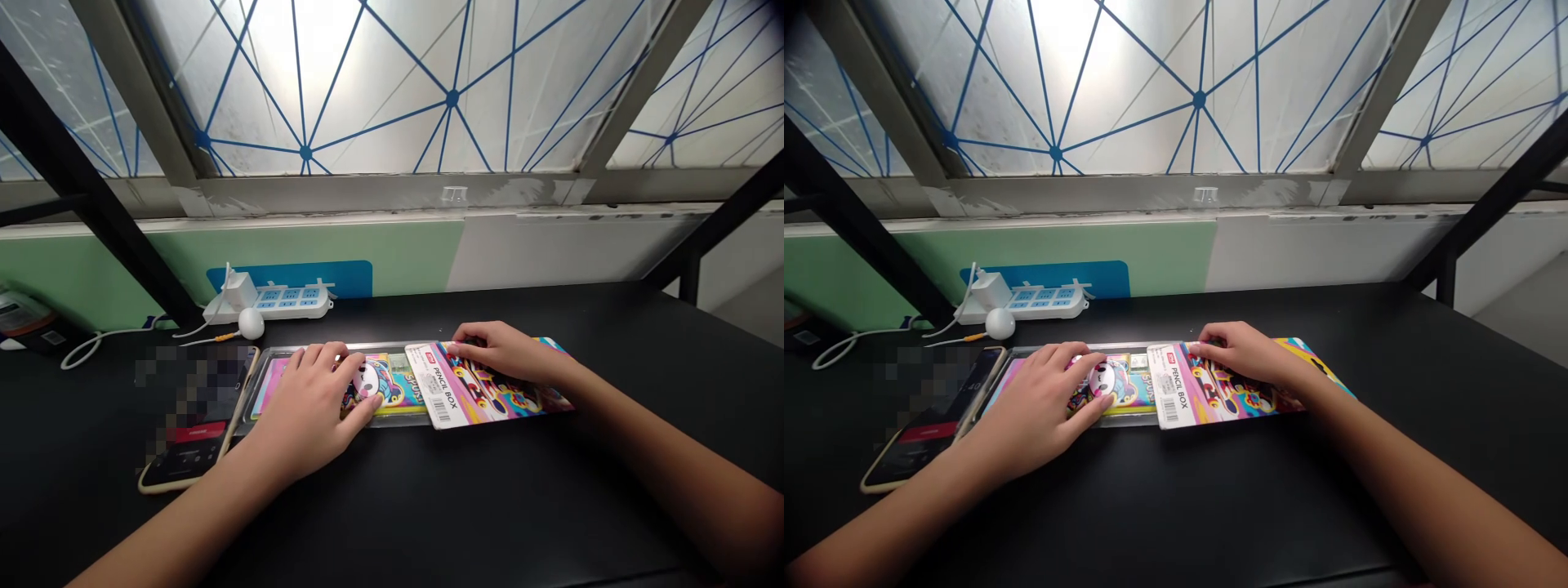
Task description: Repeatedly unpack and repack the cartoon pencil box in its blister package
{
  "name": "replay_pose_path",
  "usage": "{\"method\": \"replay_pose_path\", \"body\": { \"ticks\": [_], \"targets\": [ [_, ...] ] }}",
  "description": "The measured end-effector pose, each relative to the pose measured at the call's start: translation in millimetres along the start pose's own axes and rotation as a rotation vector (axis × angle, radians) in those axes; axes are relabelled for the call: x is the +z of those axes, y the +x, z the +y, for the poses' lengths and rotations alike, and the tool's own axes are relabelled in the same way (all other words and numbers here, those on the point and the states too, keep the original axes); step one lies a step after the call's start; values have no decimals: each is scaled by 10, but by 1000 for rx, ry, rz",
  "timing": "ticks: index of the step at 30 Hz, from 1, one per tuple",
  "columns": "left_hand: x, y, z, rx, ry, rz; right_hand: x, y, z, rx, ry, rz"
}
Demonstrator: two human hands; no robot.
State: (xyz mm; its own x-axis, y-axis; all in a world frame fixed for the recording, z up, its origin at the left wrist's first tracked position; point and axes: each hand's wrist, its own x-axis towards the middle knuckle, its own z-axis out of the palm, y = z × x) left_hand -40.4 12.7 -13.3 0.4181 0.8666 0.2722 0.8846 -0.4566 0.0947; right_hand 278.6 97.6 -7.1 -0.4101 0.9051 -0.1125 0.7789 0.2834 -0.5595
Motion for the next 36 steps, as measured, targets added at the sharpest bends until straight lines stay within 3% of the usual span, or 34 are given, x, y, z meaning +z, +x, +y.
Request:
{"method": "replay_pose_path", "body": {
  "ticks": [7, 21, 30, 36],
  "targets": [
    [10, 10, -25, 27, -30, -21, -208, 27, 244, 85, 6, -51],
    [56, 3, -49, 34, -40, -1, -379, -35, 255, 92, -53, 17],
    [136, -19, -5, 34, -47, 36, 15, -25, -15, 88, 4, 104],
    [151, -30, 33, 33, -48, 7, 53, -61, -118, 114, 17, 202]
  ]
}}
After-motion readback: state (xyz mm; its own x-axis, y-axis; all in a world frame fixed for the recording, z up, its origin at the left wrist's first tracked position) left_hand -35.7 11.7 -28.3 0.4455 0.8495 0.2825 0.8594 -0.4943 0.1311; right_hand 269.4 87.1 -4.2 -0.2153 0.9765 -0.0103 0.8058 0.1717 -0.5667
